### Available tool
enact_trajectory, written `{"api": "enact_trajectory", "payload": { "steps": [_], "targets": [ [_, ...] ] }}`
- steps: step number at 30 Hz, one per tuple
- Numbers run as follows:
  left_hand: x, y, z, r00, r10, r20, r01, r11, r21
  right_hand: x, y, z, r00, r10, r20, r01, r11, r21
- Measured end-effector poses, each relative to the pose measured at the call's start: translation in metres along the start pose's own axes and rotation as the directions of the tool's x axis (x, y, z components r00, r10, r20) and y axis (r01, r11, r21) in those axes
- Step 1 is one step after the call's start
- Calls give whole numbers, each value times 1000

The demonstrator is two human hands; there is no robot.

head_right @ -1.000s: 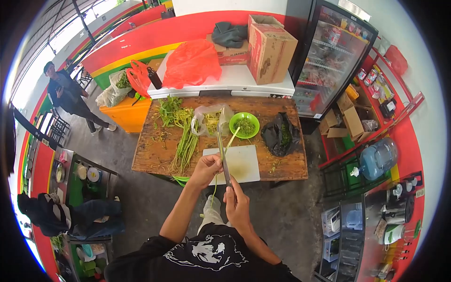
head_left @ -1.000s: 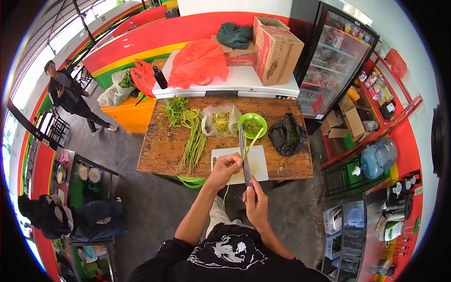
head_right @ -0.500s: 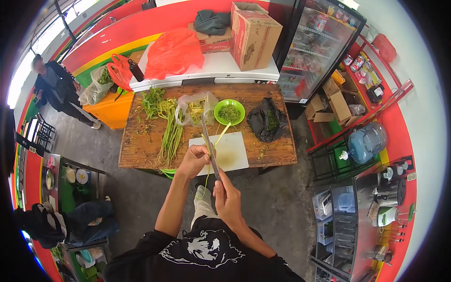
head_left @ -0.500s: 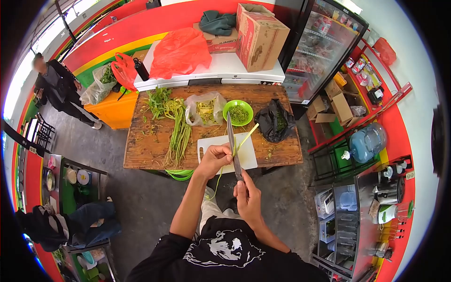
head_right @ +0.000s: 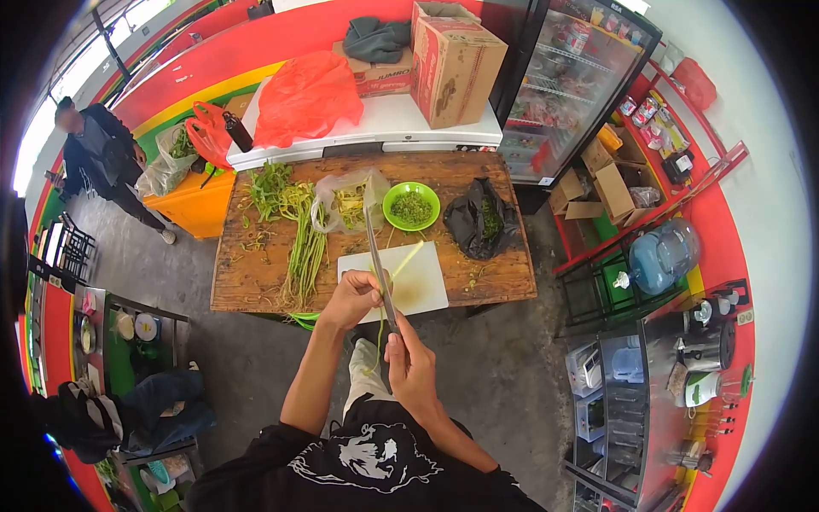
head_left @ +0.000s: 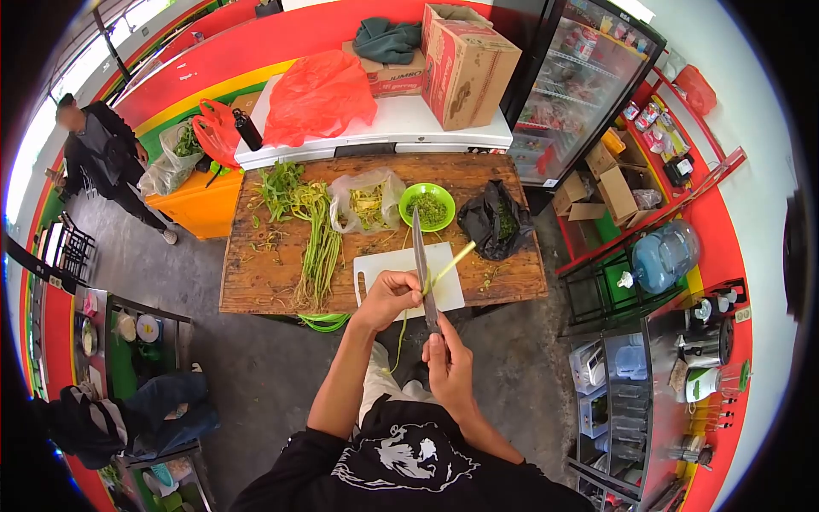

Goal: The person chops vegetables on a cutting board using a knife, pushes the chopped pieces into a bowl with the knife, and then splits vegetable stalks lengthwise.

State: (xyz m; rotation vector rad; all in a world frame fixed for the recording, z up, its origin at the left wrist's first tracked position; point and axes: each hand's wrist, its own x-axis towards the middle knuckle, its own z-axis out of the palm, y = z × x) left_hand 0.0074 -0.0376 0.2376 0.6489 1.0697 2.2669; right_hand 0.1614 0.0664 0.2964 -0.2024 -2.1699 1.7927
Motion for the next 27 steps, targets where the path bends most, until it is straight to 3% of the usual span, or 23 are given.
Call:
{"api": "enact_trajectory", "payload": {
  "steps": [11,13,27],
  "targets": [
    [11,4,10,998,-44,-39,45,998,36,9,5,2,996,-55,-75,54,998,-17],
    [14,10,17,996,-63,-57,70,989,130,11,3,0,995,-58,-80,57,998,-15],
    [16,15,18,1000,-2,-26,4,997,75,16,-6,-3,993,-80,-83,80,997,-8]
  ]
}}
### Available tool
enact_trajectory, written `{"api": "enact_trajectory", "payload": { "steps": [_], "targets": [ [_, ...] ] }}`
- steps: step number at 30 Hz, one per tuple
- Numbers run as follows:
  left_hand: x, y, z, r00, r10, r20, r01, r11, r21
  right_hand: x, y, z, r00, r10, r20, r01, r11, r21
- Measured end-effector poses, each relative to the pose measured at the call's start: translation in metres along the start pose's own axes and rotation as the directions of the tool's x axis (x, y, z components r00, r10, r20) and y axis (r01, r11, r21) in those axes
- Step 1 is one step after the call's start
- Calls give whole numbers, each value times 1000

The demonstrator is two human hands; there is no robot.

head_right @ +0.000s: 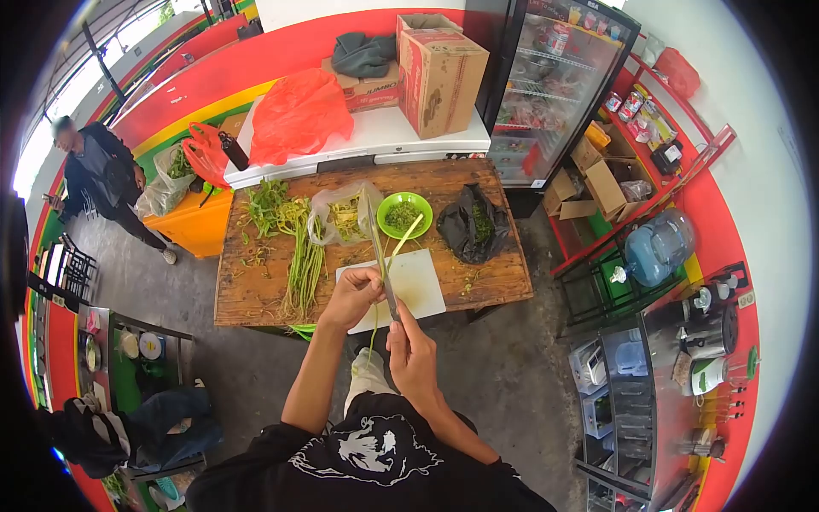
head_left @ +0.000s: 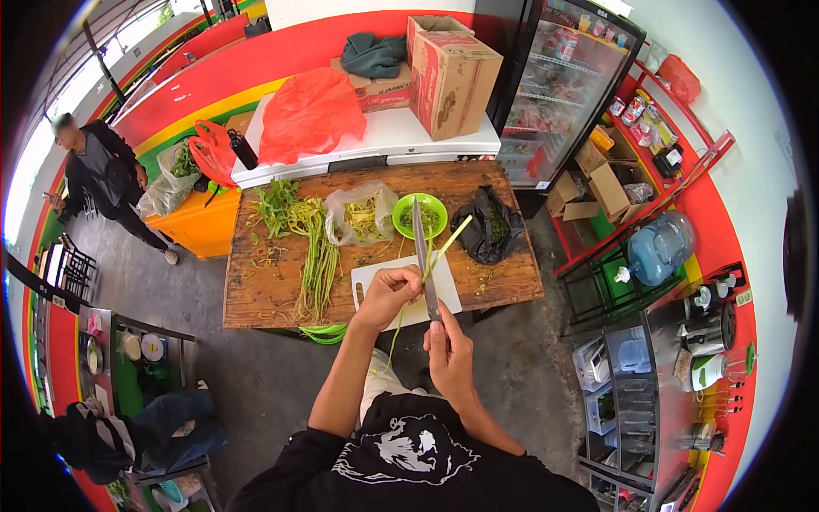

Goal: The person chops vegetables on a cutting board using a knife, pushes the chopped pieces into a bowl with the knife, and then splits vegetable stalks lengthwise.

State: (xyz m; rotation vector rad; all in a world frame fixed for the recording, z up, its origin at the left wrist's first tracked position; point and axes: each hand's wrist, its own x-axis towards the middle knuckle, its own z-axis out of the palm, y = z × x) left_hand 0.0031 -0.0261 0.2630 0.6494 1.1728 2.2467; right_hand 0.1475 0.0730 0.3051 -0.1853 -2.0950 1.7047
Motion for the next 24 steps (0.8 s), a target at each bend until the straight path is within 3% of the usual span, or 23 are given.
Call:
{"api": "enact_trajectory", "payload": {
  "steps": [3,13,24],
  "targets": [
    [1,2,-1,999,37,-1,-37,998,-57,-1,3,2,1000,8,13,-8,1000,1],
    [0,10,-3,999,-47,-6,47,999,-16,6,2,2,1000,20,12,-21,999,42],
    [6,-2,-6,998,59,-18,-59,998,-32,8,5,0,999,-35,34,36,999,-28]
  ]
}}
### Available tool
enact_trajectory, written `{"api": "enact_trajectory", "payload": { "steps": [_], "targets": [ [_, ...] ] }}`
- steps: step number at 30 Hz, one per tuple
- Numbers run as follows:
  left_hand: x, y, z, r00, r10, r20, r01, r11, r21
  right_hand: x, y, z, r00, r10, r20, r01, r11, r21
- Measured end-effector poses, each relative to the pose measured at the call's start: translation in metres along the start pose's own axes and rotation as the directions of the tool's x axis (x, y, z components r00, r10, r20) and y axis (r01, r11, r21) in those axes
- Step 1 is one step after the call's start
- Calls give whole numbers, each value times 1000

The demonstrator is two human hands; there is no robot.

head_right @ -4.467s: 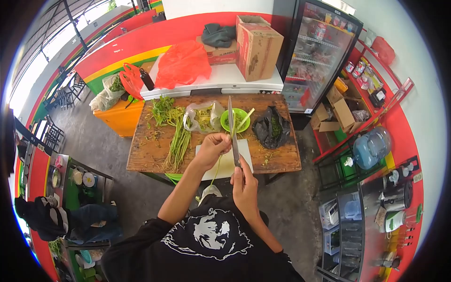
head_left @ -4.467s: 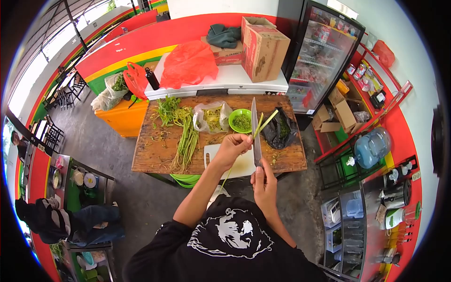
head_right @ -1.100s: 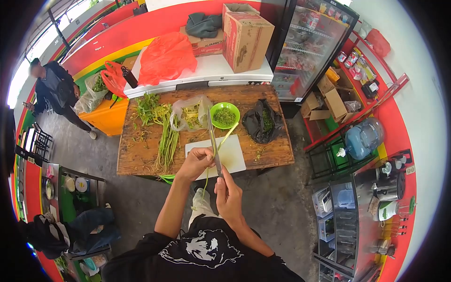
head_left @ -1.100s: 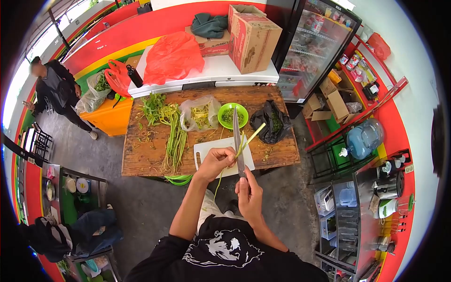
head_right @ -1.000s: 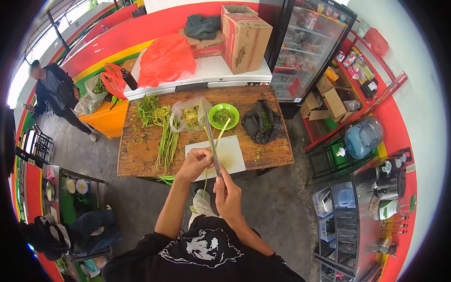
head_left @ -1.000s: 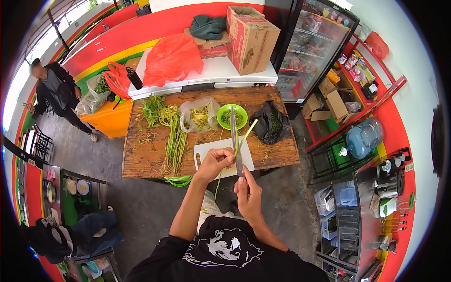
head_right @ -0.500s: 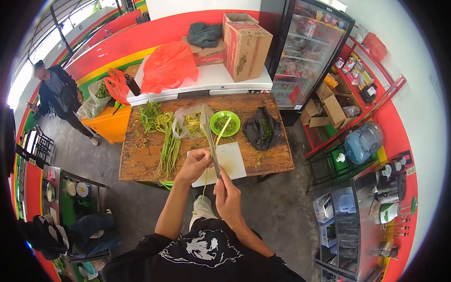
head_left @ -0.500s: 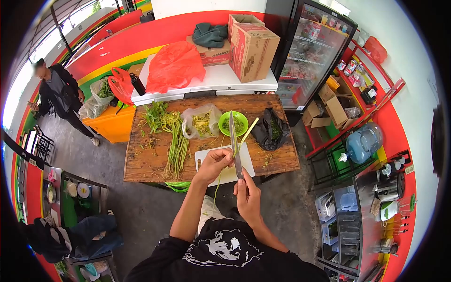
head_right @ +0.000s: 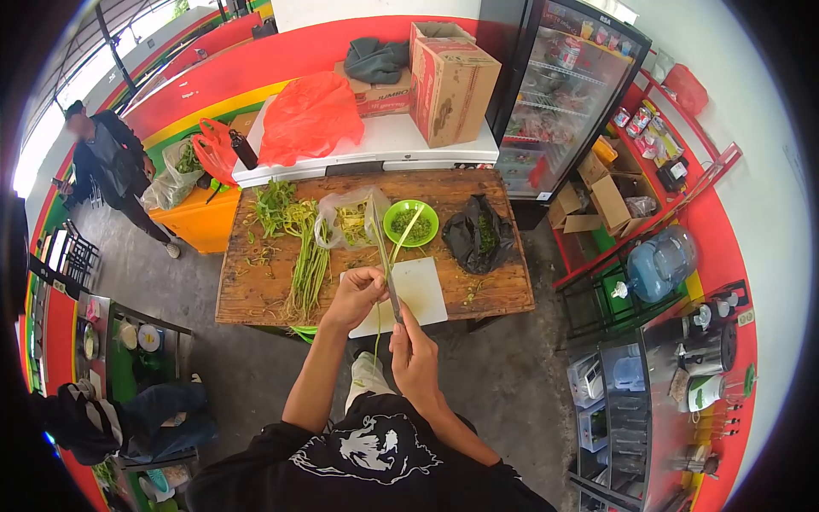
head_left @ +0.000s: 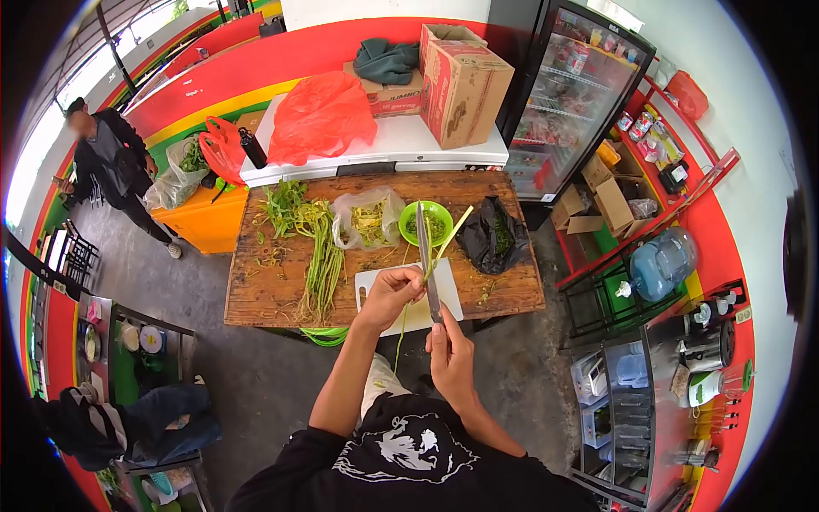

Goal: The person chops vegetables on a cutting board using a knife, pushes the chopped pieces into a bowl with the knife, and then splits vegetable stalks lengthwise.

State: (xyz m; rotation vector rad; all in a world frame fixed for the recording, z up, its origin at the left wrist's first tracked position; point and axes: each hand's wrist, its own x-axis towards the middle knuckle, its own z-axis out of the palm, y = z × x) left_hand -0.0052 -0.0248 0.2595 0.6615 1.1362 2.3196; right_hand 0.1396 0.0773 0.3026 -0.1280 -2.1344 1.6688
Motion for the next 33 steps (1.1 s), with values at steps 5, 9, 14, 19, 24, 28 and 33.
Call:
{"api": "enact_trajectory", "payload": {
  "steps": [5,9,14,19,24,28,33],
  "targets": [
    [6,-7,3,1000,-6,0,6,999,-45,2,-1,-6,1000,21,-9,-21,1000,13],
    [9,-9,9,999,-46,0,46,999,-25,2,-2,-11,999,46,-29,-45,998,44],
    [7,-14,8,997,-58,47,59,998,-13,1,-1,-12,997,50,-60,-47,997,58],
    [6,-9,5,998,-59,31,59,998,2,-2,0,-8,997,40,-60,-37,997,62],
    [3,-4,11,999,-52,-6,52,998,-22,-4,0,-4,998,32,-60,-29,999,45],
    [2,-4,11,999,-33,-5,33,997,-64,-6,-3,-3,998,-4,-65,5,1000,23],
    [2,0,6,999,-39,-8,38,996,-82,-13,0,2,999,18,-47,-17,1000,15]
  ]
}}
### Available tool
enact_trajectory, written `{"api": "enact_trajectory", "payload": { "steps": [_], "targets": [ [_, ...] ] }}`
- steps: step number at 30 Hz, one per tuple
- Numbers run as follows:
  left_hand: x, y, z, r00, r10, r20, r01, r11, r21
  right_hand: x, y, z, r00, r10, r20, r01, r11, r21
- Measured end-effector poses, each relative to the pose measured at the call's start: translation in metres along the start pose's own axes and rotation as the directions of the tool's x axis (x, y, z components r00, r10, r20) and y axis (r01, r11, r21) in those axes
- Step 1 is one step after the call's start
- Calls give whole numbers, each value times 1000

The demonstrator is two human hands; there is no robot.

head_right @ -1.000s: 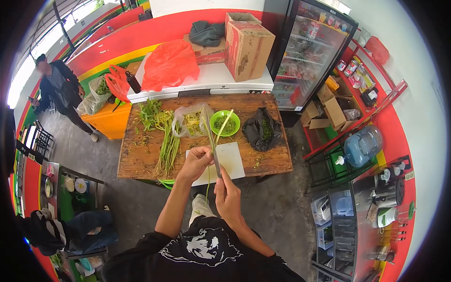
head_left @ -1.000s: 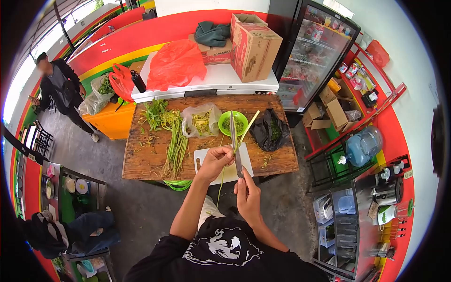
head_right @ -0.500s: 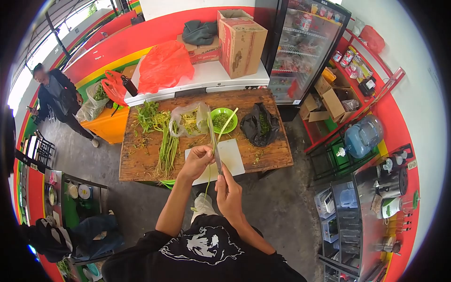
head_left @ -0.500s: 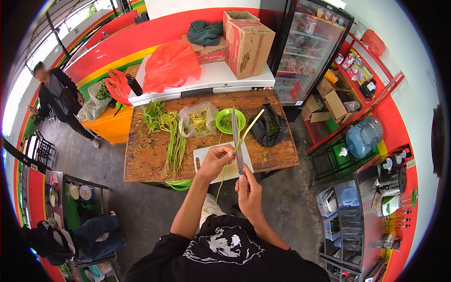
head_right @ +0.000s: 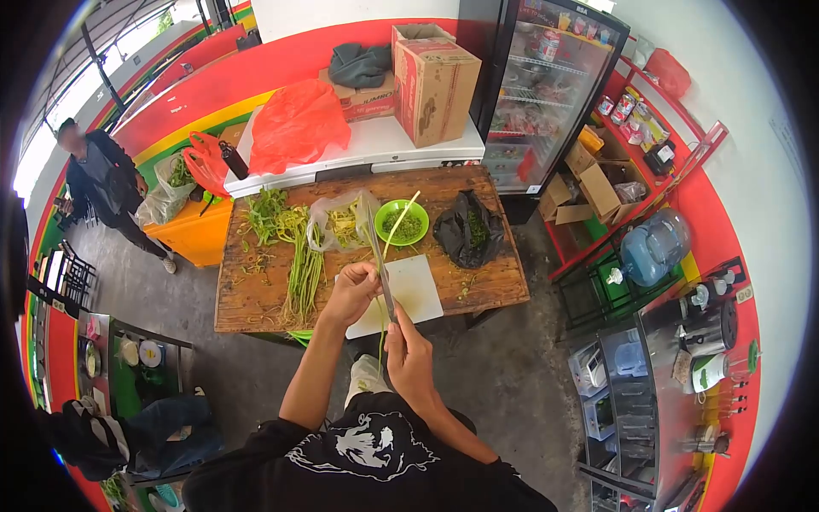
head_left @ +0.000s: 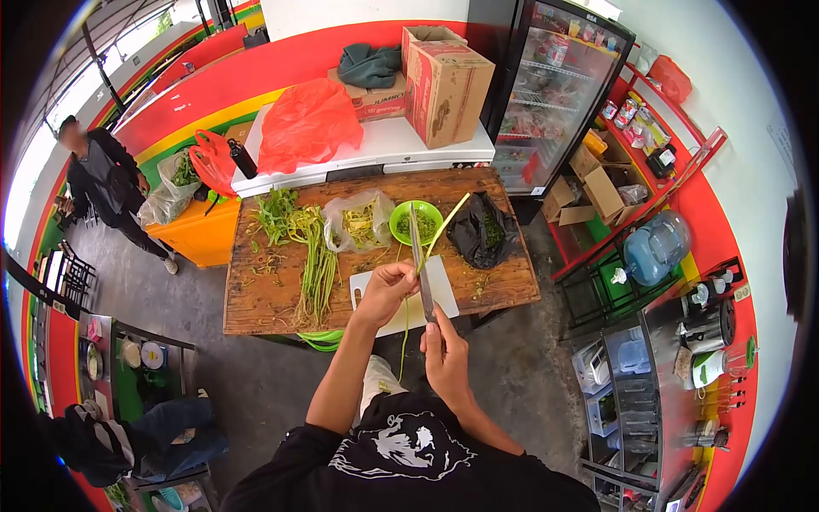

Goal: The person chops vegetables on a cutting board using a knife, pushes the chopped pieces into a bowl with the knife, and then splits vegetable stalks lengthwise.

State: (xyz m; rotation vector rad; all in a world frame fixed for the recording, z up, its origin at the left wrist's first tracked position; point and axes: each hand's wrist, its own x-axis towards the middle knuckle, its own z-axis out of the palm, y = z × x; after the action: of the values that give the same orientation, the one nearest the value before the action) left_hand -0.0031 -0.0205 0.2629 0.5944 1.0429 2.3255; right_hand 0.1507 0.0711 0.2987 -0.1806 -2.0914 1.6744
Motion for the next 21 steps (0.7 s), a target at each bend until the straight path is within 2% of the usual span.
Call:
{"api": "enact_trajectory", "payload": {
  "steps": [7,17,21],
  "targets": [
    [-4,2,-3,994,0,107,-3,999,35,-1,-5,2,1000,19,-2,-19,999,29],
    [-8,-1,-8,998,1,65,1,1000,-31,-7,-11,9,1000,8,27,-8,1000,1],
    [-12,2,-7,999,1,37,-2,1000,24,-7,-8,11,1000,-17,2,17,1000,10]
  ]
}}
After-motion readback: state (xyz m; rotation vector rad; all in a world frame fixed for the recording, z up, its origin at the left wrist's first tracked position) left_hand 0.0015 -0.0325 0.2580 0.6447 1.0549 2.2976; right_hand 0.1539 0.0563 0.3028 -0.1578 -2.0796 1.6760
